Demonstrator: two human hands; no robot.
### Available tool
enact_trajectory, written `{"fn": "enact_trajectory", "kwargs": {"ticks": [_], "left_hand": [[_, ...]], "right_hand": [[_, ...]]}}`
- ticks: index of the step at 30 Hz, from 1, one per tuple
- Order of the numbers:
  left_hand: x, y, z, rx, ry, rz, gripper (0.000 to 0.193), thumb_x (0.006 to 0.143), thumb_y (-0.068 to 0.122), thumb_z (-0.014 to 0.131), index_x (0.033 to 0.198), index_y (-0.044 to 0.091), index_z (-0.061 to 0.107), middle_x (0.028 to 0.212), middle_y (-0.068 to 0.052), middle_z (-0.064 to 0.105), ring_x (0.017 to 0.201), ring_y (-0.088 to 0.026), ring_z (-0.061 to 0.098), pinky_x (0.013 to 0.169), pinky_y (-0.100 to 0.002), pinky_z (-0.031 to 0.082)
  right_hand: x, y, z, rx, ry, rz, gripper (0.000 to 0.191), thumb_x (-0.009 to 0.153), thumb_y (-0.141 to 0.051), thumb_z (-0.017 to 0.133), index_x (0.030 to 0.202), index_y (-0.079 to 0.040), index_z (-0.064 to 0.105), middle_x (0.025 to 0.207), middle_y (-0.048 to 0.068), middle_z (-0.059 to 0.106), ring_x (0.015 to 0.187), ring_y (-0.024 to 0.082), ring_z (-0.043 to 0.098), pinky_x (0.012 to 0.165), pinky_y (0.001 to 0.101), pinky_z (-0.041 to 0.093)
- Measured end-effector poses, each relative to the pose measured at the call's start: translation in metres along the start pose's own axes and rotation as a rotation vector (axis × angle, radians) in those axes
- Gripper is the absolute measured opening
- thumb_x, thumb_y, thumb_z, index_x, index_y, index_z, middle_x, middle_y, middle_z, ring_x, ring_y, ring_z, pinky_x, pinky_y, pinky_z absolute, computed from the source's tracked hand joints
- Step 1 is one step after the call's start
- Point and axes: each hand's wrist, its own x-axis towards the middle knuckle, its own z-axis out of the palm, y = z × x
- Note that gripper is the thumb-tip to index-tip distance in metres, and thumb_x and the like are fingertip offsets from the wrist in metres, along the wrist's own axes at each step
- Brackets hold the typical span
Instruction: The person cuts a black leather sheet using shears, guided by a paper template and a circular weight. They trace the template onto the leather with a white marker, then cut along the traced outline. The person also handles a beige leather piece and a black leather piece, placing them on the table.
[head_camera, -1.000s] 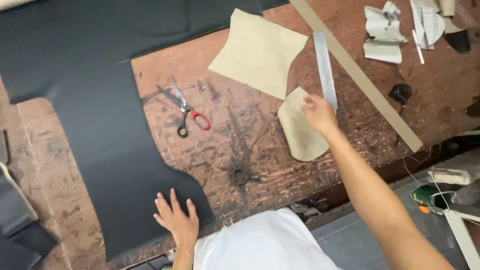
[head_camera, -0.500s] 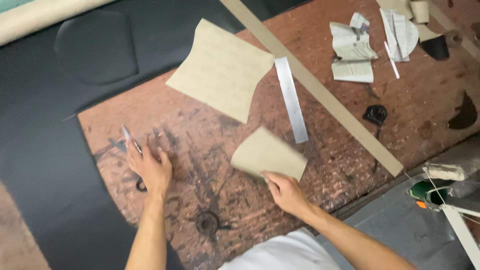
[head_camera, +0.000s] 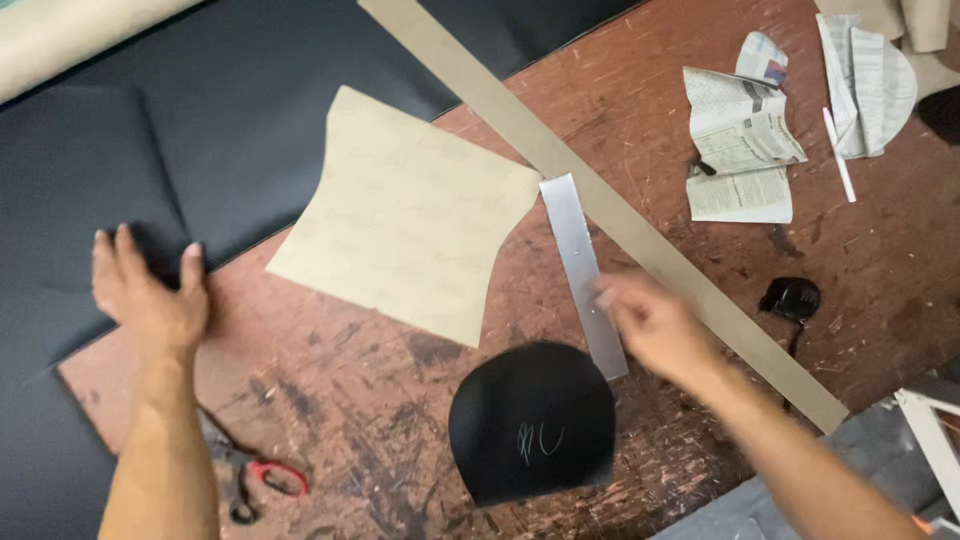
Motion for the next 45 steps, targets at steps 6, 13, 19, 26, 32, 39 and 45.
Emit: {"fn": "enact_trajectory", "kwargs": {"ticks": [6,13,19,26,32,39,45], "left_hand": [[0.002,-0.024,0.012,0.052,0.144,0.132,0.035,0.100,0.021,0.074,0.128,0.002,0.066,0.137,-0.018,0.056,0.132,-0.039,0.051,0.113,-0.051,0.039],[0.013,-0.033,-0.030,0.266,0.039,0.264,0.008,0.101,0.010,0.067,0.098,0.003,0.063,0.099,-0.013,0.063,0.095,-0.032,0.063,0.087,-0.042,0.053],[-0.053,0.047,-0.066,-0.161,0.316,0.271,0.013,0.105,0.003,0.068,0.114,-0.004,0.061,0.113,-0.022,0.063,0.110,-0.042,0.061,0.098,-0.048,0.051],[-0.304,0.210,-0.043,-0.448,-0.219,0.375,0.024,0.088,0.016,0.076,0.105,0.005,0.063,0.141,-0.020,0.056,0.130,-0.039,0.053,0.114,-0.054,0.039],[-0.398,0.217,-0.008,-0.397,-0.399,0.376,0.019,0.088,0.013,0.071,0.103,0.006,0.064,0.157,-0.023,0.040,0.149,-0.037,0.033,0.123,-0.058,0.019],[-0.411,0.171,-0.023,-0.293,-0.286,0.551,0.028,0.080,0.000,0.063,0.107,0.007,0.065,0.159,-0.020,0.042,0.148,-0.035,0.039,0.124,-0.055,0.025],[-0.412,0.146,-0.047,-0.288,-0.087,0.081,0.027,0.081,-0.003,0.063,0.106,0.006,0.067,0.148,-0.027,0.048,0.135,-0.042,0.048,0.112,-0.049,0.040]], "right_hand": [[0.079,0.101,-0.137,-0.439,0.840,-0.126,0.020,0.101,0.003,0.065,0.119,-0.001,0.073,0.122,0.019,0.069,0.111,0.034,0.067,0.096,0.0438,0.052],[0.081,0.137,-0.174,-0.582,0.739,-0.103,0.047,0.098,0.005,0.058,0.145,0.005,0.057,0.125,0.031,0.066,0.118,0.048,0.063,0.115,0.0544,0.040],[0.057,0.148,-0.159,-0.141,0.577,-0.035,0.043,0.106,0.005,0.059,0.148,-0.001,0.059,0.118,0.017,0.066,0.106,0.031,0.065,0.096,0.0422,0.051],[-0.042,0.141,-0.092,0.437,0.494,-0.087,0.041,0.109,0.008,0.059,0.146,-0.006,0.063,0.111,0.005,0.066,0.094,0.014,0.068,0.079,0.0309,0.063],[-0.152,0.105,-0.016,0.732,0.174,0.047,0.030,0.101,0.004,0.054,0.126,-0.002,0.070,0.113,0.014,0.071,0.095,0.019,0.071,0.083,0.0317,0.064],[-0.204,0.074,0.036,0.591,0.087,-0.190,0.022,0.092,-0.001,0.073,0.113,-0.003,0.066,0.093,0.004,0.068,0.078,0.010,0.063,0.066,0.0241,0.052],[-0.195,0.049,0.094,0.256,0.162,-0.404,0.019,0.094,-0.009,0.077,0.096,-0.006,0.059,0.069,-0.003,0.052,0.063,0.005,0.047,0.054,0.0248,0.037]]}}
